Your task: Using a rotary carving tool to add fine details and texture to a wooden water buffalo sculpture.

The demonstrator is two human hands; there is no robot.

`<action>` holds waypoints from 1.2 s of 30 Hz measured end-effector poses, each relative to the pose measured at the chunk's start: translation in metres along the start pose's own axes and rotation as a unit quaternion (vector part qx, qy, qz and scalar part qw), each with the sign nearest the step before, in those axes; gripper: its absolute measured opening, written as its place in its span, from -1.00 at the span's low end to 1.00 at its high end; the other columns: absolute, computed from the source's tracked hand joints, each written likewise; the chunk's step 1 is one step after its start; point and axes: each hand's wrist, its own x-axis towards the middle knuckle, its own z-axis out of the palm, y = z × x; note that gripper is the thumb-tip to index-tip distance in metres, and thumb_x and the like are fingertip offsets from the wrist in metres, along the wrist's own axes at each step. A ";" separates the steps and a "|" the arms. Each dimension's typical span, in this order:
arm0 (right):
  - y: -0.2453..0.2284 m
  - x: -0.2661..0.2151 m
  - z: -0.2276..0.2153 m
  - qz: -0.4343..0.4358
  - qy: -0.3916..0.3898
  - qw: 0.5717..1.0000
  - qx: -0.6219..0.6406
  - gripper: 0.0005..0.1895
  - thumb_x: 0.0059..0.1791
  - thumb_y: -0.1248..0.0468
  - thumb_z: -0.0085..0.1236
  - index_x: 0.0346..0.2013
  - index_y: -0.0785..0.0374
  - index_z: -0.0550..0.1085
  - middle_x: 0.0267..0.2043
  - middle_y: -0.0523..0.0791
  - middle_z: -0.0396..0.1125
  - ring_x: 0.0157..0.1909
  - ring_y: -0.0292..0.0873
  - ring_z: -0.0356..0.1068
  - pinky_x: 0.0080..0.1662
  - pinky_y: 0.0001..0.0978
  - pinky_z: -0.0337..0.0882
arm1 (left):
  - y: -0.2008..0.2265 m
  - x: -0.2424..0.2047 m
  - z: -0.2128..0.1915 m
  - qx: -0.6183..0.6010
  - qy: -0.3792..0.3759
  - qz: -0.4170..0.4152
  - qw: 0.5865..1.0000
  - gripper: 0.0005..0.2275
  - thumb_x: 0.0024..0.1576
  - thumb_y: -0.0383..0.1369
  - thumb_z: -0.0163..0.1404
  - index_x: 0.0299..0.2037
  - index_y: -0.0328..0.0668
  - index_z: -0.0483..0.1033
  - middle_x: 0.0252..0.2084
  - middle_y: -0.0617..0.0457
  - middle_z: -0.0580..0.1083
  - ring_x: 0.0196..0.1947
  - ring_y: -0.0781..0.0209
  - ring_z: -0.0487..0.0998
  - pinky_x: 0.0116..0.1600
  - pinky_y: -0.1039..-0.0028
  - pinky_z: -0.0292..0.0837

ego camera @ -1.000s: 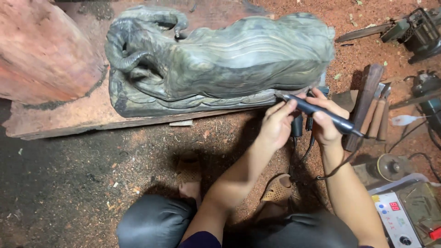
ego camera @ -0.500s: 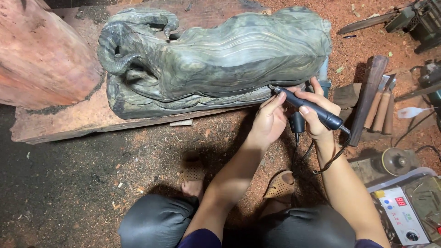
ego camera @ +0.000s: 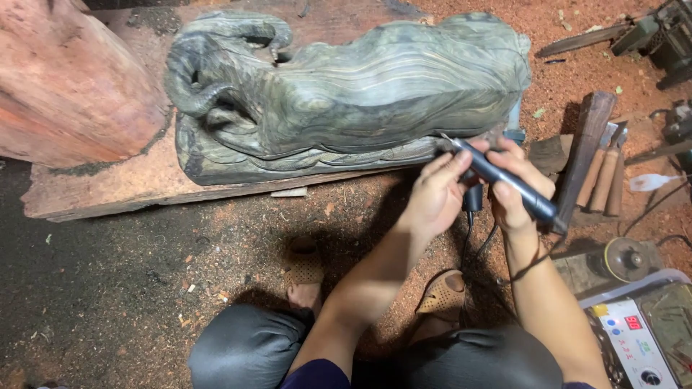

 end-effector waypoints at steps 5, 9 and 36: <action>-0.014 -0.048 -0.014 -0.023 -0.077 0.988 -0.135 -0.33 -0.24 0.34 0.38 0.12 0.60 0.48 -0.08 0.21 0.46 -0.13 0.15 0.52 0.01 -0.13 0.47 | 0.023 -0.035 0.023 -0.024 -0.029 -0.017 0.999 -0.72 0.40 -0.25 -0.01 0.15 -0.30 0.53 0.07 -0.09 0.52 0.09 0.17 0.46 0.29 0.30 0.26; -0.039 -0.070 -0.025 0.123 -0.216 0.961 -0.123 -0.23 -0.17 0.50 -0.02 0.39 0.48 0.24 0.28 0.14 0.34 0.17 -0.01 0.42 0.04 -0.01 0.50 | 0.040 -0.042 0.019 0.033 -0.038 -0.059 0.997 -0.69 0.33 -0.33 0.06 0.14 -0.46 0.49 0.02 -0.13 0.54 0.06 0.07 0.50 0.35 0.23 0.23; -0.059 -0.096 0.077 0.442 -0.008 0.897 -0.010 -0.30 -0.12 0.39 0.33 0.28 0.12 0.30 -0.43 0.02 0.45 -0.72 -0.18 0.35 -0.70 -0.43 0.43 | 0.065 -0.105 -0.064 0.445 0.037 -0.130 0.885 -0.73 0.28 -0.08 0.06 -0.22 -0.07 0.66 -0.38 0.09 0.60 -0.28 0.38 0.60 -0.15 0.51 0.54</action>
